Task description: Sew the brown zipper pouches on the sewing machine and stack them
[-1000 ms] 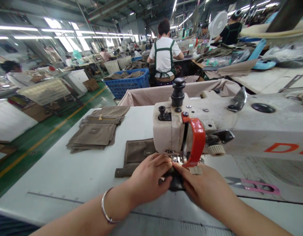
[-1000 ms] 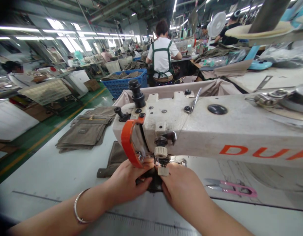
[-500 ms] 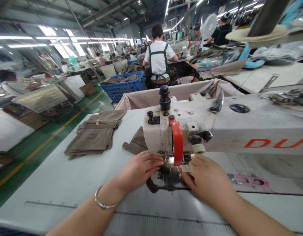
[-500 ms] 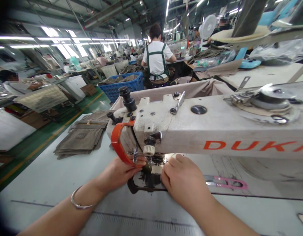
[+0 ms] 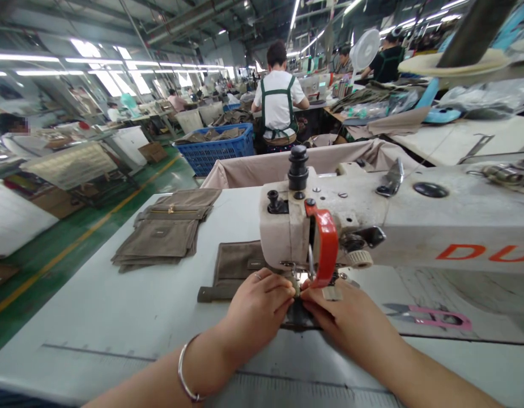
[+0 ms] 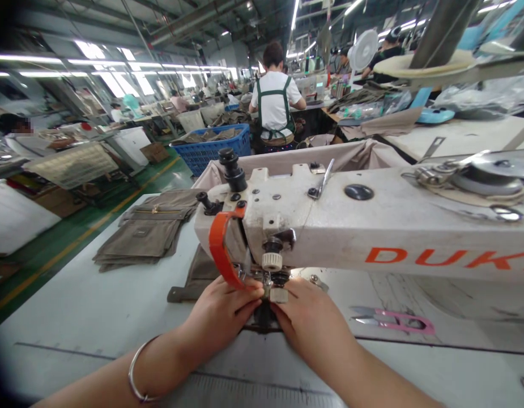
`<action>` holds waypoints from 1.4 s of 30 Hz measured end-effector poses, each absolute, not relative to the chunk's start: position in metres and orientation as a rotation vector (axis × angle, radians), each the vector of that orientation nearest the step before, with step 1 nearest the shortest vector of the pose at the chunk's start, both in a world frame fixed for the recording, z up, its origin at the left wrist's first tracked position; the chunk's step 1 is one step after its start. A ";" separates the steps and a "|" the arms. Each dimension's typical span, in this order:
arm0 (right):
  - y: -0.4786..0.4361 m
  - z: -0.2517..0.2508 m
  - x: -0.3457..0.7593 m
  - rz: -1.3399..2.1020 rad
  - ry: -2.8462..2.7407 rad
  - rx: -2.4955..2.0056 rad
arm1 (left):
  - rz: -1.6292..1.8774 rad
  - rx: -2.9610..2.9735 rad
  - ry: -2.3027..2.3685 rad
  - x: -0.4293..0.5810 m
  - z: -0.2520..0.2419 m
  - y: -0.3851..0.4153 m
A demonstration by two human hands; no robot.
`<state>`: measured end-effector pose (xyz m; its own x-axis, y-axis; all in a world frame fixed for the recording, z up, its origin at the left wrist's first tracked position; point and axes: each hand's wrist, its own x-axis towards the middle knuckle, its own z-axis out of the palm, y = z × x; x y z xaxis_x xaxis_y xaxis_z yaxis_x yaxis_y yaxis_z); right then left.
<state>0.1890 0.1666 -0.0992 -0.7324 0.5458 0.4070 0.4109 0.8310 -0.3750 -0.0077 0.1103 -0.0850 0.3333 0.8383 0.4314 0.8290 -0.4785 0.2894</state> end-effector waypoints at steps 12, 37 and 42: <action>0.178 -0.117 0.187 0.357 -2.465 -0.842 | 0.900 2.495 1.675 -0.011 -0.088 0.131; 0.177 -0.111 0.182 0.375 -2.449 -0.940 | 0.883 2.388 1.756 -0.013 -0.095 0.132; 0.176 -0.113 0.182 0.395 -2.445 -0.915 | 0.869 2.368 1.747 -0.010 -0.094 0.127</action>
